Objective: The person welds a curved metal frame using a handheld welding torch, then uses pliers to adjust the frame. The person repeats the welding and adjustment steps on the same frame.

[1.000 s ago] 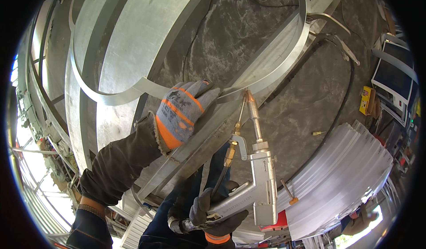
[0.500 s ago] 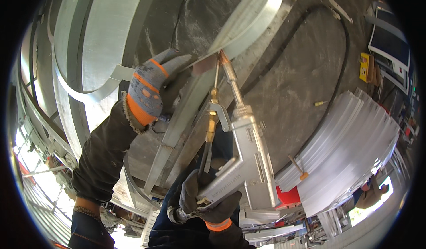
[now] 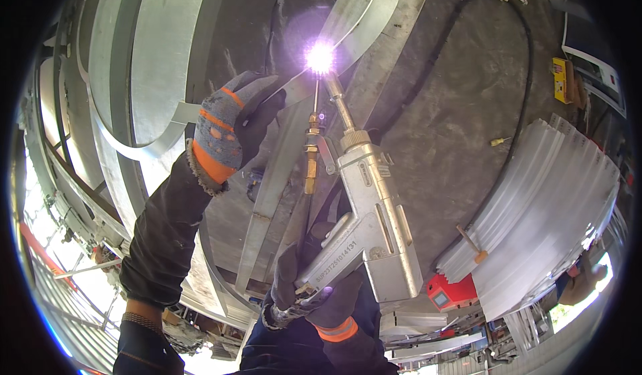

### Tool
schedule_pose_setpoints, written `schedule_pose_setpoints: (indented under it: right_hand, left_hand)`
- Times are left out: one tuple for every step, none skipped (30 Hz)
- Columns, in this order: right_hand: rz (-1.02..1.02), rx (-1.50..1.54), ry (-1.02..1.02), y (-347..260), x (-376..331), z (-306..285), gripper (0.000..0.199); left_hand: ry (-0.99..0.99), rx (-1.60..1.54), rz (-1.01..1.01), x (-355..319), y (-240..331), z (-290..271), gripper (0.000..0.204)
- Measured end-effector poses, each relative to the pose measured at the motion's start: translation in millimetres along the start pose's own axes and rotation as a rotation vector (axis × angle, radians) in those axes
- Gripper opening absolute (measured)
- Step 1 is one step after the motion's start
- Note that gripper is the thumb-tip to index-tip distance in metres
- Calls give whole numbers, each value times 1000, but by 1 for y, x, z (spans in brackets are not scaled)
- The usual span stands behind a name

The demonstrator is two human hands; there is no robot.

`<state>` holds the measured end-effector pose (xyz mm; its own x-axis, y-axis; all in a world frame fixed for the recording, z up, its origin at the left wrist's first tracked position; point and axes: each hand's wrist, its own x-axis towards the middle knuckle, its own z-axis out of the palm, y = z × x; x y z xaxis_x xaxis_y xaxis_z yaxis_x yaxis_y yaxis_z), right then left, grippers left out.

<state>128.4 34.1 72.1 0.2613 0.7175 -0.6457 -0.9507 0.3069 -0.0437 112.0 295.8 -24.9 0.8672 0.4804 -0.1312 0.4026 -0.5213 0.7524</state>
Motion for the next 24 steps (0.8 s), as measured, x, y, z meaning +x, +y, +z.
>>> schedule_pose_setpoints:
  right_hand:
    - [9, 10, -1, 0, 1, 0, 84]
    - [12, 20, 0, 0, 1, 1, 84]
    - [8, -8, -2, 0, 1, 1, 84]
    - [-1, -37, 0, 0, 1, 2, 84]
    - [-10, -63, 8, 0, 1, 2, 85]
    - [-9, -92, -4, 0, 1, 3, 85]
    - [-10, -105, 0, 0, 1, 3, 85]
    - [-16, -92, -1, 1, 1, 3, 84]
    - [-15, -82, -13, 1, 1, 3, 84]
    - [-14, -73, -26, 1, 1, 3, 84]
    - [-14, -54, -29, 1, 1, 2, 84]
    - [-13, -81, -47, 2, 2, 2, 83]
    - [-13, -98, -56, 2, 2, 0, 83]
    - [-9, -106, -68, 3, 3, 0, 84]
    - [-4, -113, -81, 3, 3, -1, 84]
    - [3, -112, -96, 3, 4, -1, 87]
    - [17, -132, -80, 2, 4, -1, 89]
    - [32, -151, -64, 2, 4, 0, 92]
    - [54, -192, -16, 1, 2, 2, 96]
    - [90, -213, -6, 0, 2, 3, 98]
    - [150, -239, -5, -2, 0, 5, 102]
    - [164, -254, 11, -3, -1, 6, 106]
    - [166, -286, 93, -5, -8, 10, 106]
    - [169, -320, 174, -6, -13, 12, 105]
  left_hand:
    - [65, 26, 64, 2, 0, 3, 33]
    - [130, 53, 128, 3, 1, 4, 26]
    - [134, 59, 131, 4, 1, 5, 26]
    - [138, 64, 135, 4, 1, 5, 26]
    - [148, 63, 142, 5, 1, 5, 26]
    - [130, 65, 126, 5, 1, 5, 26]
    - [119, 63, 115, 5, 1, 5, 26]
    - [111, 56, 104, 5, 1, 4, 26]
    - [104, 59, 101, 5, 2, 4, 26]
    - [102, 57, 98, 5, 2, 4, 26]
    - [99, 53, 96, 5, 2, 4, 27]
    - [102, 59, 105, 5, 2, 3, 27]
    - [104, 65, 115, 5, 2, 4, 27]
    - [110, 65, 126, 5, 2, 4, 28]
    - [104, 65, 119, 5, 1, 4, 28]
    - [102, 59, 114, 6, 1, 4, 29]
    - [103, 51, 109, 5, 0, 4, 29]
    - [100, 52, 110, 5, -1, 5, 29]
    - [99, 50, 110, 5, -3, 5, 29]
    - [99, 49, 111, 4, -4, 6, 28]
    - [43, 51, 68, 3, -5, 5, 34]
    - [-13, 53, 27, 2, -8, 2, 40]
    - [-65, 58, -13, 1, -10, 0, 46]
    - [-85, 47, -36, 1, -11, -2, 47]
